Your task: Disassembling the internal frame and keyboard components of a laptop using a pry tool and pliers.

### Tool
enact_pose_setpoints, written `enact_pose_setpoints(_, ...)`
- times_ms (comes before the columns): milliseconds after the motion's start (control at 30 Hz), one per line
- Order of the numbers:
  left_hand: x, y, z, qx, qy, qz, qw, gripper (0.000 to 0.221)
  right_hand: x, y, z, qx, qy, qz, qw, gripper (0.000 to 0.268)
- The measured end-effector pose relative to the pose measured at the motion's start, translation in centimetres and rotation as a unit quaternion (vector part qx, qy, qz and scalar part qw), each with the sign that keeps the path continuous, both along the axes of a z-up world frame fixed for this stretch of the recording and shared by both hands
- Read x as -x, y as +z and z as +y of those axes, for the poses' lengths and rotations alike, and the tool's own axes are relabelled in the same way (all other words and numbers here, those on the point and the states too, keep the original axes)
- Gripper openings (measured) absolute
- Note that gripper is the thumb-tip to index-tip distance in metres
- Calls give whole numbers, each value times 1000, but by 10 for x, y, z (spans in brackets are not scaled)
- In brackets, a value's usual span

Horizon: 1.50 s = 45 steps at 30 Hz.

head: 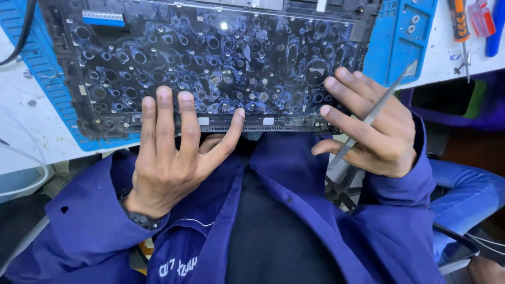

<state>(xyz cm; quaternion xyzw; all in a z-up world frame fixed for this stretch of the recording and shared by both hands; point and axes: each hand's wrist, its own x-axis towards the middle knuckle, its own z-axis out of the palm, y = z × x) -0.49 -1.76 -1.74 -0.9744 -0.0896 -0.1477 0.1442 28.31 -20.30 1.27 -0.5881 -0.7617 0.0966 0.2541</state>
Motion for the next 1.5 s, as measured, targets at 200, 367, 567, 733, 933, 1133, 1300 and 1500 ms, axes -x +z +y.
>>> enact_pose_setpoints(200, -21, 16, 0, 43, -72, -38, 996, 20, 1, -2, 7, 19, 11, -53, 998, 55)
enact_pose_setpoints(367, -32, 10, 5, 24, -105, -73, 992, 20, 15, -6, 19, -9, 23, -128, 991, 28)
enact_pose_setpoints(567, -39, 3, 5, -29, -119, -103, 987, 18, 19, -1, 33, -44, 40, -178, 982, 13)
enact_pose_setpoints(733, -38, 2, 7, -87, -111, -121, 983, 23, 20, -5, 29, -67, 34, -179, 981, 11)
enact_pose_setpoints(933, -28, 16, 11, 18, -101, -107, 989, 14, 22, -10, 14, -46, 13, -178, 983, 25)
enact_pose_setpoints(1133, -4, 25, 21, 27, -4, -91, 996, 26, 18, -10, 13, -54, 22, -156, 986, 36)
enact_pose_setpoints(1300, 1, 5, 16, -15, -16, -83, 996, 14, 4, -21, -1, -15, 63, -215, 975, 36)
enact_pose_setpoints(1500, 4, 1, 17, -26, -20, -108, 994, 15, 7, -15, 3, -24, 54, -262, 963, 48)
